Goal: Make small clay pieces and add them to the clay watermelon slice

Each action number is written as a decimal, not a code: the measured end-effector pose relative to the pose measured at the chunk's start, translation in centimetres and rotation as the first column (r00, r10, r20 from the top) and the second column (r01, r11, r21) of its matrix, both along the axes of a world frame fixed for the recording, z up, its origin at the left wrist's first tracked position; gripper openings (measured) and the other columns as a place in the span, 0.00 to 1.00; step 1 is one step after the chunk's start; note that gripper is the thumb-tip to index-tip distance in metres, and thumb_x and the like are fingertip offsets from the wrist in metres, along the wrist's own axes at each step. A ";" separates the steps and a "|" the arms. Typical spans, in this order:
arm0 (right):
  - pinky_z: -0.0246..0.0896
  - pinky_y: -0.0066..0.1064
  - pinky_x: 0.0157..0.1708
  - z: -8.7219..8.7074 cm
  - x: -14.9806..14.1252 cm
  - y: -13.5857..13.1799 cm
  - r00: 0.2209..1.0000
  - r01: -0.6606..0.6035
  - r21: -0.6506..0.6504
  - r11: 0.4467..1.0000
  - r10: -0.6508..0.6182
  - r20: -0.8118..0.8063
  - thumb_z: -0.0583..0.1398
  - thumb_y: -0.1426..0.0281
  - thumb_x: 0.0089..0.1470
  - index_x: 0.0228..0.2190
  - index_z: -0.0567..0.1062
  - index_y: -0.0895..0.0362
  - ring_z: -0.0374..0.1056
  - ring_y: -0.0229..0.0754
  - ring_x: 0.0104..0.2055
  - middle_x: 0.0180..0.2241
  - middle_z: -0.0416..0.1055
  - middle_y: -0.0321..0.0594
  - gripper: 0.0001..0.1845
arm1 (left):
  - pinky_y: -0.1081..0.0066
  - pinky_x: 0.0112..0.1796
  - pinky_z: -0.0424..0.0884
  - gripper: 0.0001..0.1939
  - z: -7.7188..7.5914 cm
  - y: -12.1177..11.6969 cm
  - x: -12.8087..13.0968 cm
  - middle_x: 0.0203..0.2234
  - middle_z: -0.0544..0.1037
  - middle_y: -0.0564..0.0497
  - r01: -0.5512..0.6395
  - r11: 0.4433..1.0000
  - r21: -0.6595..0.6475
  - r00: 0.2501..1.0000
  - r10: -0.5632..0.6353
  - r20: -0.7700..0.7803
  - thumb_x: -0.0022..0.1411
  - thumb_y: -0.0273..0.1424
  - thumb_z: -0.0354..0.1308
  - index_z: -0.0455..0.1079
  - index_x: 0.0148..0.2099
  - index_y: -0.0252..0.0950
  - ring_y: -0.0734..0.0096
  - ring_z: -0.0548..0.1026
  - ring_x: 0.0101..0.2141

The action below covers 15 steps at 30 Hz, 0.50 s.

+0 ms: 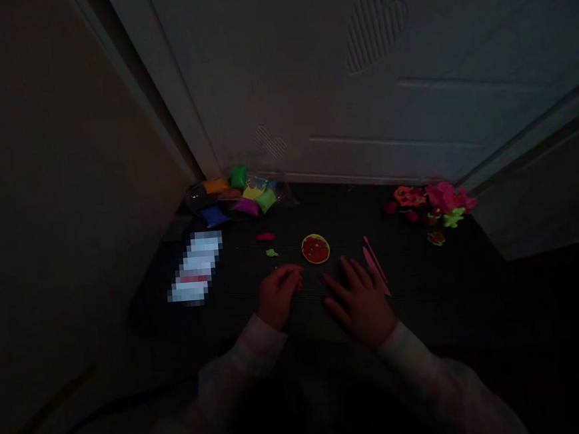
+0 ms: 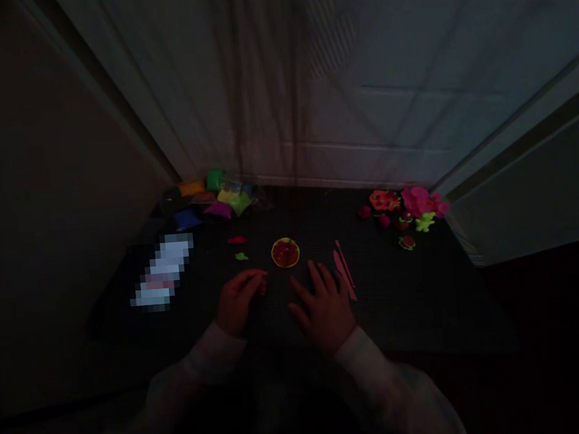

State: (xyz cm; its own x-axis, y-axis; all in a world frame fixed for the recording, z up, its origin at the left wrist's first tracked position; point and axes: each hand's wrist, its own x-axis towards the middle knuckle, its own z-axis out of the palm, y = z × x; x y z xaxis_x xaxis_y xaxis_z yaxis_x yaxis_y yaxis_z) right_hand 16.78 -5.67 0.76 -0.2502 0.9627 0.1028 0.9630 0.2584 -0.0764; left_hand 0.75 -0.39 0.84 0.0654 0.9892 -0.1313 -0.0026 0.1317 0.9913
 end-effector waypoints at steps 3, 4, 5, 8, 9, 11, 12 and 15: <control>0.38 0.48 0.49 -0.1 0.1 0.0 0.992 -0.129 -0.012 0.992 0.129 -0.005 0.48 0.55 0.50 0.49 0.61 0.47 0.46 0.50 0.55 0.55 0.50 0.45 0.25 | 0.75 0.28 0.63 0.08 0.0 0.0 0.1 0.17 0.68 0.55 0.000 1.000 -0.006 1.000 0.000 0.001 0.51 0.31 0.52 0.69 0.30 0.33 0.77 0.66 0.23; 0.38 0.47 0.49 -0.1 0.1 0.1 0.989 -0.150 -0.014 0.989 0.150 -0.004 0.49 0.55 0.50 0.49 0.60 0.46 0.47 0.50 0.55 0.55 0.50 0.45 0.25 | 0.76 0.27 0.63 0.08 0.1 0.0 0.1 0.17 0.68 0.55 -0.001 1.000 -0.007 1.000 0.001 -0.001 0.51 0.31 0.52 0.69 0.30 0.32 0.77 0.66 0.23; 0.38 0.48 0.49 -0.1 0.2 0.1 0.993 -0.117 -0.002 0.993 0.117 0.002 0.49 0.55 0.50 0.49 0.61 0.46 0.47 0.51 0.55 0.56 0.50 0.45 0.24 | 0.76 0.27 0.63 0.08 0.1 0.0 0.1 0.18 0.68 0.56 -0.001 1.000 -0.007 1.000 0.001 -0.002 0.51 0.31 0.52 0.69 0.30 0.32 0.77 0.66 0.22; 0.38 0.49 0.48 -0.1 0.3 0.1 1.000 -0.023 0.033 0.999 0.023 0.021 0.50 0.55 0.50 0.48 0.63 0.47 0.46 0.53 0.55 0.56 0.49 0.45 0.24 | 0.76 0.27 0.63 0.08 0.1 0.0 0.1 0.18 0.68 0.56 -0.010 1.000 -0.009 1.000 0.010 0.006 0.51 0.31 0.52 0.69 0.30 0.33 0.77 0.66 0.22; 0.38 0.49 0.49 -0.1 0.3 0.2 0.998 -0.065 0.022 0.998 0.065 0.022 0.50 0.55 0.49 0.49 0.62 0.46 0.46 0.53 0.55 0.56 0.50 0.45 0.24 | 0.76 0.27 0.63 0.08 0.1 0.0 0.1 0.18 0.68 0.56 -0.013 1.000 -0.013 1.000 0.013 0.013 0.51 0.31 0.52 0.69 0.30 0.33 0.77 0.66 0.22; 0.38 0.48 0.49 -0.1 0.3 0.2 0.990 -0.137 -0.001 0.991 0.137 0.018 0.49 0.54 0.49 0.49 0.60 0.45 0.47 0.50 0.55 0.56 0.50 0.44 0.25 | 0.75 0.27 0.63 0.08 0.1 0.0 0.1 0.18 0.68 0.56 -0.009 1.000 -0.013 1.000 0.009 0.018 0.51 0.31 0.52 0.69 0.30 0.33 0.77 0.66 0.22; 0.38 0.48 0.49 -0.1 0.4 0.2 0.992 -0.127 0.001 0.992 0.127 0.014 0.49 0.55 0.49 0.49 0.60 0.45 0.47 0.50 0.55 0.56 0.50 0.44 0.24 | 0.75 0.27 0.63 0.08 0.1 0.0 0.0 0.18 0.68 0.55 -0.008 1.000 -0.012 1.000 0.008 0.016 0.51 0.32 0.52 0.69 0.30 0.33 0.77 0.66 0.22; 0.38 0.49 0.48 -0.2 0.5 0.3 1.000 -0.012 0.053 0.999 0.011 0.009 0.50 0.54 0.49 0.47 0.64 0.47 0.45 0.54 0.55 0.56 0.49 0.44 0.24 | 0.75 0.27 0.63 0.08 0.1 0.0 0.0 0.18 0.68 0.55 -0.008 1.000 -0.009 1.000 0.008 0.001 0.50 0.32 0.52 0.70 0.30 0.33 0.76 0.66 0.22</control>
